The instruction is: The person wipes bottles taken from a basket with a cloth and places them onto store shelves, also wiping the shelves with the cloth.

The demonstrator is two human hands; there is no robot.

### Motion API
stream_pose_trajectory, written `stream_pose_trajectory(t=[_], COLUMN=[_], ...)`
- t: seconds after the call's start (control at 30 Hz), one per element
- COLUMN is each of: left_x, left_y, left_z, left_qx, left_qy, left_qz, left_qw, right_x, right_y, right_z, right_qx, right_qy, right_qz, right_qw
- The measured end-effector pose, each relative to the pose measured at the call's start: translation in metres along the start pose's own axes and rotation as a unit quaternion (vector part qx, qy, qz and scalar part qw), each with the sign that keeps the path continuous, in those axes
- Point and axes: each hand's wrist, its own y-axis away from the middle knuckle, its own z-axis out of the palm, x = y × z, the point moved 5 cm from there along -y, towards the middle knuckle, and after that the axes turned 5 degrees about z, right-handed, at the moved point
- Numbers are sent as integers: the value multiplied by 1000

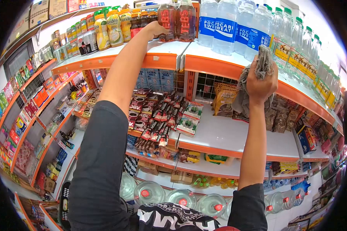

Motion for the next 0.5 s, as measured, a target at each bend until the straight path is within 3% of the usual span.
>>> stream_pose_trajectory(t=[0.13, 0.23, 0.27, 0.3, 0.37, 0.4, 0.43, 0.5], left_x=[-2, 28, 20, 28, 47, 87, 99, 140], left_y=[-4, 25, 22, 26, 51, 112, 153, 249], left_z=[1, -6, -14, -22, -32, -43, -51, -71], left_qx=[-30, -3, -2, -40, -15, 47, 30, 83], left_qy=[-6, -161, -158, -246, -250, -170, 30, 40], left_qz=[-2, -65, -65, 61, 183, 180, 168, 194], left_qw=[1000, 985, 985, 966, 950, 968, 985, 977], right_x=[-3, -3, -3, -3, -4, -4, -3, 0], right_y=[-1, -2, -2, -2, -3, -3, -2, -1], right_z=[-2, -2, -2, -1, -2, -2, -2, 0], right_qx=[-6, -10, -12, -12, -11, -10, -8, -10], right_qy=[12, 14, 14, 14, 15, 16, 19, 12], right_qz=[-3, 0, 3, 1, -3, -3, -1, 5], right_qw=[1000, 1000, 1000, 1000, 1000, 1000, 1000, 1000])
